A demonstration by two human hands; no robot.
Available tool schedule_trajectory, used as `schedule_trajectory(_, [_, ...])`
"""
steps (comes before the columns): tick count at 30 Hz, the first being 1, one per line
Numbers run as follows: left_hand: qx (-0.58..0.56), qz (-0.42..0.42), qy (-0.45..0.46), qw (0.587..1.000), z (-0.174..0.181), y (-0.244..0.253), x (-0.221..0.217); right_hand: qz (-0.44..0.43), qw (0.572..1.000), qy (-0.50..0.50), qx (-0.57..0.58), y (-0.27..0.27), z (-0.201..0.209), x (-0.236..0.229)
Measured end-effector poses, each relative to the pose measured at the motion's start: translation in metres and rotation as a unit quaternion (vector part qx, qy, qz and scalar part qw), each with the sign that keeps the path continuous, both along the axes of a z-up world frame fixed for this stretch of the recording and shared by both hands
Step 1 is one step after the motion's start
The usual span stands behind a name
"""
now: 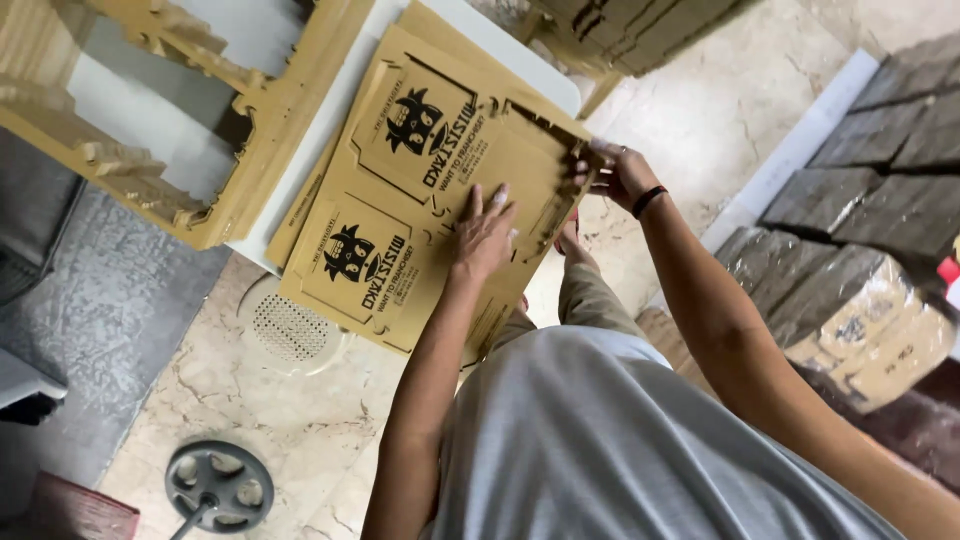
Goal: The person cuts flat cardboard boxes into smaller pieces using a knife. They repeatedly position the knife along the box edges, slice through the cardboard, and separate the cut sections.
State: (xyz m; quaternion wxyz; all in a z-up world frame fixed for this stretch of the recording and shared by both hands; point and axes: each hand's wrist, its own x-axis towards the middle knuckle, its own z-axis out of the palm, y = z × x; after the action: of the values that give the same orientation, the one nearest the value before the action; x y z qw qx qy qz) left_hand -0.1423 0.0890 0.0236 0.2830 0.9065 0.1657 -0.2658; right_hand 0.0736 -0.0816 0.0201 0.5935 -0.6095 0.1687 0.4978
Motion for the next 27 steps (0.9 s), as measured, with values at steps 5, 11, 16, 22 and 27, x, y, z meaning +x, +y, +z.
schedule_trajectory(5, [0.02, 0.106, -0.035, 0.994, 0.07, 0.001, 0.024, 0.037, 0.997, 0.036, 0.06, 0.02, 0.026, 0.02])
schedule_trajectory(11, [-0.05, 0.419, -0.08, 0.903, 0.054, -0.013, 0.091, 0.038, 0.995, 0.064, 0.066, 0.02, 0.01, 0.012])
schedule_trajectory(16, [-0.255, 0.562, 0.014, 0.787, 0.028, -0.012, 0.148, 0.092, 0.991, 0.067, 0.073, 0.027, 0.048, 0.022])
schedule_trajectory(22, [-0.328, 0.649, 0.02, 0.686, 0.084, -0.022, 0.176, 0.176, 0.983, 0.006, 0.058, 0.019, 0.049, 0.032])
schedule_trajectory(27, [-0.315, 0.646, 0.029, 0.695, 0.041, -0.012, 0.164, 0.244, 0.968, -0.043, 0.029, 0.018, 0.079, 0.036])
